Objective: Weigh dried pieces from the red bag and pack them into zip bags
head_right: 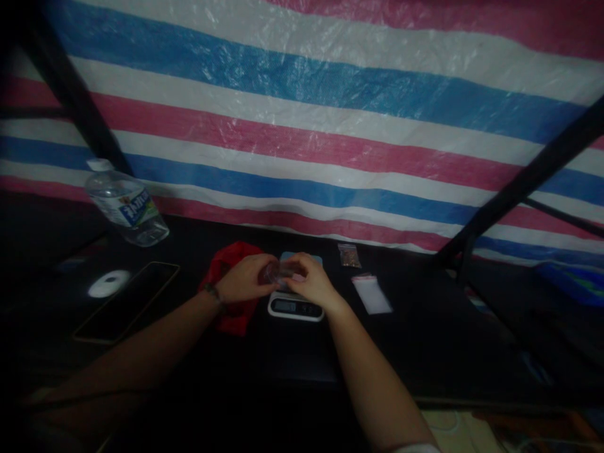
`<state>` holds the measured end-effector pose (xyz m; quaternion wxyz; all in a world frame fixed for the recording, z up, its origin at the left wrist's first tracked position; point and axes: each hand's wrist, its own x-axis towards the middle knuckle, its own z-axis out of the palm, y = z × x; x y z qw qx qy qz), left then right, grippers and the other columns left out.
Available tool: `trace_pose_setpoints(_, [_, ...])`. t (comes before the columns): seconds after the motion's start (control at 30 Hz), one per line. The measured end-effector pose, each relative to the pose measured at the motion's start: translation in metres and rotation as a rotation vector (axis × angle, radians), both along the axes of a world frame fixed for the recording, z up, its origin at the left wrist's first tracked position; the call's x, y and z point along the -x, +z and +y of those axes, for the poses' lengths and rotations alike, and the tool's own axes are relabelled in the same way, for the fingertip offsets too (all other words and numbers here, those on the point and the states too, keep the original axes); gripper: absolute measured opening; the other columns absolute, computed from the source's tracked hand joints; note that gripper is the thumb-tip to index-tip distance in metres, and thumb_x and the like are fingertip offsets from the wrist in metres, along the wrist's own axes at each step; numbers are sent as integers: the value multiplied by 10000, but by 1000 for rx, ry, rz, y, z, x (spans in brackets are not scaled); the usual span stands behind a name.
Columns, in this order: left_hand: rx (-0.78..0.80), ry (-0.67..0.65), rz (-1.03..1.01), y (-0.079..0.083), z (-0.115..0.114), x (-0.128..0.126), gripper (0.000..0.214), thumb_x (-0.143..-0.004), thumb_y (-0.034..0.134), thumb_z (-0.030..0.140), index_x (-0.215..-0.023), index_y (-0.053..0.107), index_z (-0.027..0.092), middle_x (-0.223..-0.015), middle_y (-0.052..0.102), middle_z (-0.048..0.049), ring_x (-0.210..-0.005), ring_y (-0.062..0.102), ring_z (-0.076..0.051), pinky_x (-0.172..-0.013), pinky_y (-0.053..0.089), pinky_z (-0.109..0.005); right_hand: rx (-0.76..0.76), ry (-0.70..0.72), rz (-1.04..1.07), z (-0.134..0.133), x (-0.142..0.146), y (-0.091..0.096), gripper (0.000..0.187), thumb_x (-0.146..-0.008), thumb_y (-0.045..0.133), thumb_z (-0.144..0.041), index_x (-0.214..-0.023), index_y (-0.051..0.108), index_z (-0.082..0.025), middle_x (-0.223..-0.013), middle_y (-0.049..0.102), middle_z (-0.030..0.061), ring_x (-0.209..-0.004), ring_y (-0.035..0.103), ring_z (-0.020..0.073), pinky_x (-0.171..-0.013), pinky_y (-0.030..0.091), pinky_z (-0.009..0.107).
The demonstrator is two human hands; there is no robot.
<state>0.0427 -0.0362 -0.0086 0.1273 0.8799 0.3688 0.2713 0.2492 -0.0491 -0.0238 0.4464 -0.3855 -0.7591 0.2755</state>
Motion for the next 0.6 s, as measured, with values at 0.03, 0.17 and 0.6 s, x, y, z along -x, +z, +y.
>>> trace_pose_setpoints(0.03, [-1,-2,1,0,0,0,367,-726,655,433,-972,587,168,-898,651,-64,-789,611,-207,-687,447,-309,-50,2,-34,-1,0,3,262,-709,684,-212,-963,621,-202,-951,622,40,-889,634,177,-767,529,325])
trace_pose_setpoints(0.17, [-11,-17,-8,-2,1,-1,371,-722,670,414,-989,579,172,-892,646,-56,-787,609,-204,-674,442,-300,-95,3,-42,-5,1,8,359,-752,681,-240,-1107,624,-228,-1087,625,76,-995,620,199,-810,531,338])
trace_pose_setpoints(0.6, [53,-7,-100,-1,-2,2,445,-792,608,474,-1086,516,153,-952,638,-78,-823,616,-211,-704,478,-328,-48,-37,69,-6,3,0,657,-750,654,-191,-1356,415,-272,-1138,560,83,-1002,597,197,-818,540,366])
